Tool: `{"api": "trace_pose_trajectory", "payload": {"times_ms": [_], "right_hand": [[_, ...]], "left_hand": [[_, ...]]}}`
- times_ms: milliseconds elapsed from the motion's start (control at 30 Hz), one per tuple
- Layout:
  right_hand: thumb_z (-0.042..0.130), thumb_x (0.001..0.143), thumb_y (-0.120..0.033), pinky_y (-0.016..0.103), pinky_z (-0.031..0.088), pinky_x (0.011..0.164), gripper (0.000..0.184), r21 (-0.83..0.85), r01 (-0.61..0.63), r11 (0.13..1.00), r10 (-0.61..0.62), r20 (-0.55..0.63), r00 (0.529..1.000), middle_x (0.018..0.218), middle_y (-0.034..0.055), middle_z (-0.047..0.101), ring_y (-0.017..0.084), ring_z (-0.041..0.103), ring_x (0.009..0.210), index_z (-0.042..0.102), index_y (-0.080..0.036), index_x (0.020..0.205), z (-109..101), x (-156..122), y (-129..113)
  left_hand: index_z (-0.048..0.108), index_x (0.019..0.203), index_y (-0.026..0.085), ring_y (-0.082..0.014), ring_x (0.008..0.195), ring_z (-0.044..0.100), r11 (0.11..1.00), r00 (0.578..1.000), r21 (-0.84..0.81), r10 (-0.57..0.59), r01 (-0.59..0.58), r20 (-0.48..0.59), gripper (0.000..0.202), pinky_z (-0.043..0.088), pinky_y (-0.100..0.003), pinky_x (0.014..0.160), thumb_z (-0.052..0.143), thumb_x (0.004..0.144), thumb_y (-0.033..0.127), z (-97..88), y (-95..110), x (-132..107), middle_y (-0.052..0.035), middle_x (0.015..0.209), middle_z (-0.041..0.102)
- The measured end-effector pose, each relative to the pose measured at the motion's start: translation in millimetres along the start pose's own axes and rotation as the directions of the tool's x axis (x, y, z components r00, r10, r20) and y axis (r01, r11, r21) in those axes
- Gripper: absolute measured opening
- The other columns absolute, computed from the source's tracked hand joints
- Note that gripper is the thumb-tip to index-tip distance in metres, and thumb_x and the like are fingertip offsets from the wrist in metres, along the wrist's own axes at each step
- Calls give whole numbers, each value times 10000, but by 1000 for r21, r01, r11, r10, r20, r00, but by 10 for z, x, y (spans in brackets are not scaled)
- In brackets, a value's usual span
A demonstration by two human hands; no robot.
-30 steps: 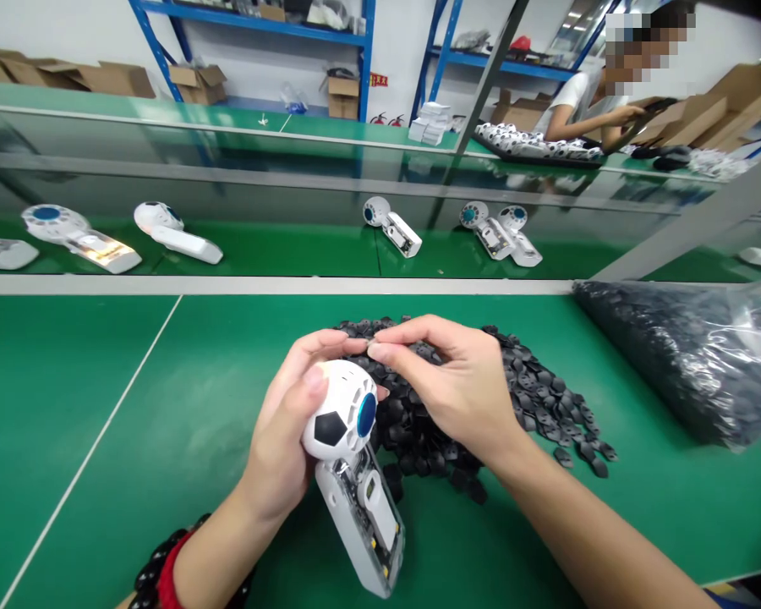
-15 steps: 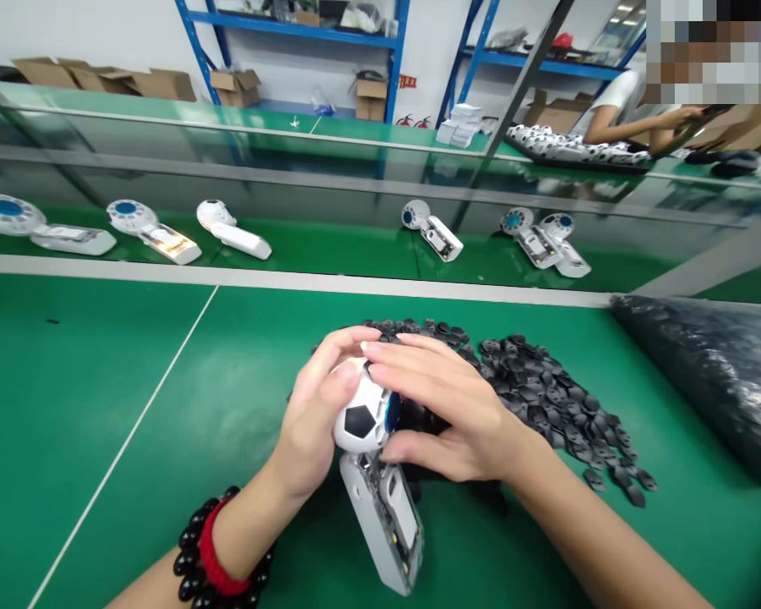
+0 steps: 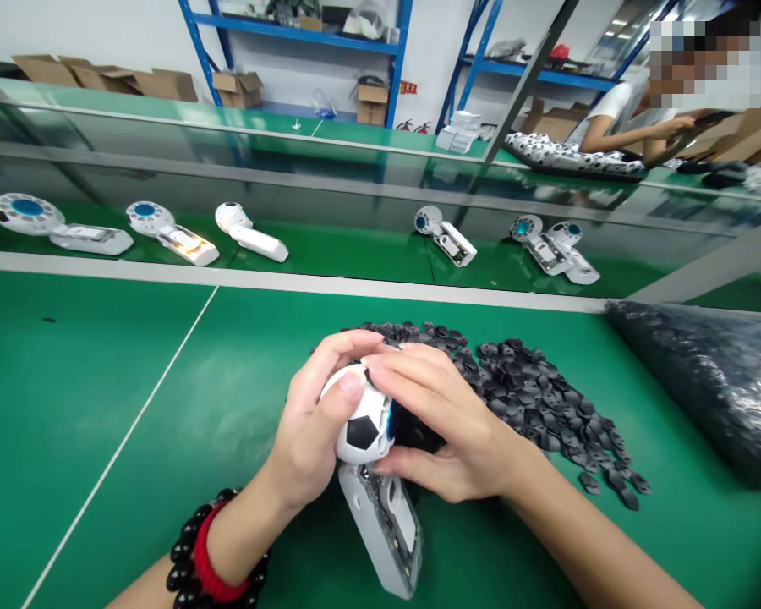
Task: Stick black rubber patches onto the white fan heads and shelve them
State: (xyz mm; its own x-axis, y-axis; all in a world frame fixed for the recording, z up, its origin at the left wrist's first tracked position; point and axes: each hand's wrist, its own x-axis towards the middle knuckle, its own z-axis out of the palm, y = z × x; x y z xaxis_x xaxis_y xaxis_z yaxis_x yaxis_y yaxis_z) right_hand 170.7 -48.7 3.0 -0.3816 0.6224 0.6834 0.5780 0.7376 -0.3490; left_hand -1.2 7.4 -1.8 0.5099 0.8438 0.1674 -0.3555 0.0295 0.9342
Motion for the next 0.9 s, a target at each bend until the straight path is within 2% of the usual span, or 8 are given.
{"api": "trace_pose_trajectory", "payload": {"times_ms": [100,267,433,533,633,800,833,900], "right_hand": [[610,1007,-350,407,463,1066,538,-41,-4,999,3,-19,1000,1354,164,644,252,574,1293,449,-137,1474,10,6,-18],[461,1072,-419,336,505,885,392,-77,6,997,-10,-45,999,1244,116,725,193,678,1128,549,-146,1339,26,63,-84],[436,1072,-379,311,452,686,362,-96,22,995,-32,-110,993,1178,123,751,136,703,1054,621,-104,1217,86,116,-107],[412,1076,-404,312,440,700,376,-121,25,992,-41,-133,990,1175,100,758,109,703,1052,624,-128,1218,127,101,-78],[472,1051,-441,324,441,785,396,-147,41,988,-65,-162,985,1180,91,758,117,696,1082,601,-123,1249,165,68,-30],[544,1002,-490,337,458,826,467,-153,69,986,-97,-181,979,1144,83,758,140,714,970,540,-134,1304,223,59,-19],[548,1002,-477,332,470,840,472,-142,35,989,-59,-168,984,1162,87,751,152,711,973,530,-141,1332,228,56,-51],[588,982,-474,326,488,945,553,-94,-129,987,122,-83,989,1340,114,670,193,673,1130,479,-178,1436,220,34,-158]], "left_hand": [[746,1077,298,-195,1074,675,992,996,100,79,-75,-43,223,508,-269,966,590,949,394,18,45,-11,21,1110,755],[813,1011,348,-222,1180,663,926,964,322,244,-199,-107,250,487,-301,1073,575,940,374,13,115,-92,62,1185,766],[819,937,425,-283,1096,705,913,968,387,200,-129,-151,203,560,-390,1031,629,894,484,-97,94,-169,82,1072,792],[819,923,434,-344,1140,686,921,968,389,121,-27,-220,210,516,-474,1113,641,863,528,-185,38,-179,67,1091,785],[822,902,422,-375,1164,672,923,970,385,66,30,-234,219,486,-524,1146,649,839,541,-266,-29,-172,49,1097,786],[835,879,328,-350,1094,709,937,976,349,45,32,-212,264,563,-461,1053,671,816,525,-324,-61,-131,-22,1084,798],[835,893,308,-340,1089,710,942,975,332,31,46,-222,284,557,-442,1057,666,821,525,-317,-40,-105,-35,1085,798],[829,907,271,-314,1085,710,963,965,264,25,46,-259,297,566,-394,1032,659,827,501,-293,26,-22,-49,1091,794]]}}
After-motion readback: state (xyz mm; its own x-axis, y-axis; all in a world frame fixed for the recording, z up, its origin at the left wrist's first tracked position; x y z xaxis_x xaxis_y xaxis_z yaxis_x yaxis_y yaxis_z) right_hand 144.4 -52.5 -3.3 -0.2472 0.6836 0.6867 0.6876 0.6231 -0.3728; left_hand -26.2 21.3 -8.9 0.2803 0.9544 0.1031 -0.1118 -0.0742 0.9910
